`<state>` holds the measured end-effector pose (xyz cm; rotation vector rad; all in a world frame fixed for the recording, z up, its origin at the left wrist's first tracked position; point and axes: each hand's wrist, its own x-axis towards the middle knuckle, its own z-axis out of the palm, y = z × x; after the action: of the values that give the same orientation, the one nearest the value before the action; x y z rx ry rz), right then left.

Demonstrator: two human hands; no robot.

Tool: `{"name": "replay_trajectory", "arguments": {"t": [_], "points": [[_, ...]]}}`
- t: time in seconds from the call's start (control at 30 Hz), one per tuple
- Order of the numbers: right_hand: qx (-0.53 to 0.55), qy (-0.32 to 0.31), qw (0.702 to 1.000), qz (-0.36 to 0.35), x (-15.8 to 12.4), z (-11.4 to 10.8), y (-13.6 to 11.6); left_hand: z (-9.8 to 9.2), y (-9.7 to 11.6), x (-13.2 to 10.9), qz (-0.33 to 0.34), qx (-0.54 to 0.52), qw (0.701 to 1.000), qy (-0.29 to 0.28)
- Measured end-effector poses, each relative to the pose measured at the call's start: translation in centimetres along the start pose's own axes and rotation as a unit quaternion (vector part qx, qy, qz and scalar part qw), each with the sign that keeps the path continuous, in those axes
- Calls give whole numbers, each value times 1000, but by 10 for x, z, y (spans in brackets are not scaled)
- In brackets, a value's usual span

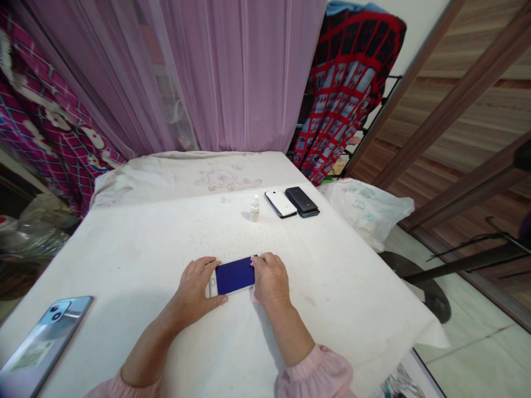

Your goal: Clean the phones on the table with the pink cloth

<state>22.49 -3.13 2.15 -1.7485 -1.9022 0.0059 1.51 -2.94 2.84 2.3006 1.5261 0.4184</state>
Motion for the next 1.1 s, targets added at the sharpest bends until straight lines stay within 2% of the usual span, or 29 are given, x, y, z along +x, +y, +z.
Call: {"name": "replay_trajectory", "arguments": {"t": [0.27, 0.37, 0.6, 0.87, 1.1], "points": [[-21, 5, 999, -47, 2, 16, -22, 0, 1, 1, -2, -10, 1000, 4], [-11, -9, 998, -61, 1, 15, -25, -1, 2, 1, -7, -9, 1000, -5], [-59, 10, 998, 23, 8, 0, -4, -1, 7, 1, -18, 0, 1000, -12], [-32, -17, 998, -46, 4, 12, -32, 1, 8, 0, -19, -9, 1000, 5], [-51, -17, 998, 17, 5, -1, -10, 4, 7, 0, -20, 6, 1000, 2]]}}
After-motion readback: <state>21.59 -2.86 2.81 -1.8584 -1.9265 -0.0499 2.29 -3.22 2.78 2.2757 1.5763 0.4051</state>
